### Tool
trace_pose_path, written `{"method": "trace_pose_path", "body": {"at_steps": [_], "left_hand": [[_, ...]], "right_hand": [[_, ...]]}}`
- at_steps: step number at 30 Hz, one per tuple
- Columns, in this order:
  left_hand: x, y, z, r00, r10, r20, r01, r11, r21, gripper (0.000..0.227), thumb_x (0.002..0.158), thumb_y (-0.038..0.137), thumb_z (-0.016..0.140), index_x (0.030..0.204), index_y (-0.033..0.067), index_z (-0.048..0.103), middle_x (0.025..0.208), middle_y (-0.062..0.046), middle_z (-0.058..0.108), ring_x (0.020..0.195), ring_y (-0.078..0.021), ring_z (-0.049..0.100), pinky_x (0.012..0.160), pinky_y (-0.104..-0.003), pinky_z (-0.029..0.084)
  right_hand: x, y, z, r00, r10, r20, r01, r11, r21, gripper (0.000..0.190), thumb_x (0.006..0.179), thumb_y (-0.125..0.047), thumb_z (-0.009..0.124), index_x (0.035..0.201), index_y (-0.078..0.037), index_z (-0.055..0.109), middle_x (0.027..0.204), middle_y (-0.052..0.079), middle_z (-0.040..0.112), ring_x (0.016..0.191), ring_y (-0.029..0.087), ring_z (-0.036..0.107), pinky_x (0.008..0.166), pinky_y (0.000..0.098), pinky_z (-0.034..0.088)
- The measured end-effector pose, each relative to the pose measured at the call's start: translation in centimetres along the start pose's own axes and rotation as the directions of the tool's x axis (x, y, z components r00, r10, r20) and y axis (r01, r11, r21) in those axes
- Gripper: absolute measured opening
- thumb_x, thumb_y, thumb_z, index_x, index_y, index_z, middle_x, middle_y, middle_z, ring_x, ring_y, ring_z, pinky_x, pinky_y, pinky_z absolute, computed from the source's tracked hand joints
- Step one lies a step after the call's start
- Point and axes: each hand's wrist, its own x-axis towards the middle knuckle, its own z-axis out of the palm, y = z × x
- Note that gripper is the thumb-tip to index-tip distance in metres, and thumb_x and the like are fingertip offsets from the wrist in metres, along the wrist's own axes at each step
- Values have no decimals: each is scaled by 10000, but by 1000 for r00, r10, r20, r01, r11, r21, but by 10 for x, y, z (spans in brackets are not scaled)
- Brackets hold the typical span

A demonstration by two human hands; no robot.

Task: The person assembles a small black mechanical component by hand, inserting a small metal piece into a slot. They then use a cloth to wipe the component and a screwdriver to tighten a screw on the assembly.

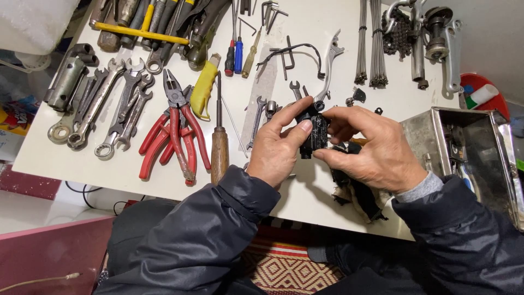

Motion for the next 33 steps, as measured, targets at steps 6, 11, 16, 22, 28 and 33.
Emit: {"method": "trace_pose_path", "body": {"at_steps": [6,11,16,22,28,33], "left_hand": [[-2,2,-1,1000,-15,-19,16,1000,27,373,977,200,579,1343,150,637,1420,-70,614,1343,-209,571,1138,-344,463],[-4,18,0,983,-182,2,182,980,-81,629,793,219,740,1403,182,589,1382,-23,623,1185,-163,607,1024,-306,493],[-5,24,2,980,-196,28,197,952,-235,812,758,83,738,1502,153,420,1435,-145,545,1016,-222,682,912,-339,580],[-2,18,2,959,-264,97,282,913,-296,1043,736,158,753,1598,143,167,1484,-189,507,1126,-294,671,926,-413,551],[-6,12,4,936,-287,207,337,898,-281,1062,751,114,756,1603,121,123,1573,-184,418,1196,-304,639,875,-431,568],[-5,31,7,866,-466,182,495,853,-169,842,748,126,726,1525,100,401,1301,-121,693,1106,-211,656,893,-358,532]], "right_hand": [[1,-1,3,977,-213,-23,208,968,-140,568,783,-287,877,1225,-6,655,943,81,716,747,171,663,722,316,574],[-4,4,11,979,-200,-44,195,976,-93,533,823,-225,847,1273,-22,646,1005,98,711,749,177,650,733,320,555],[0,-4,-4,994,-107,6,107,994,18,655,767,-270,860,1338,-52,625,1009,81,717,790,145,678,780,279,596],[12,-17,-13,904,409,126,-427,841,334,635,839,-315,647,1423,-97,527,1282,118,654,1068,226,695,873,381,650],[7,-3,-1,841,494,220,-529,670,521,510,824,-190,715,1313,-57,663,1188,69,734,1034,150,664,877,316,556],[4,-2,-1,864,471,181,-481,660,577,389,818,-137,760,1194,-63,690,1057,79,757,972,143,691,880,277,591]]}}
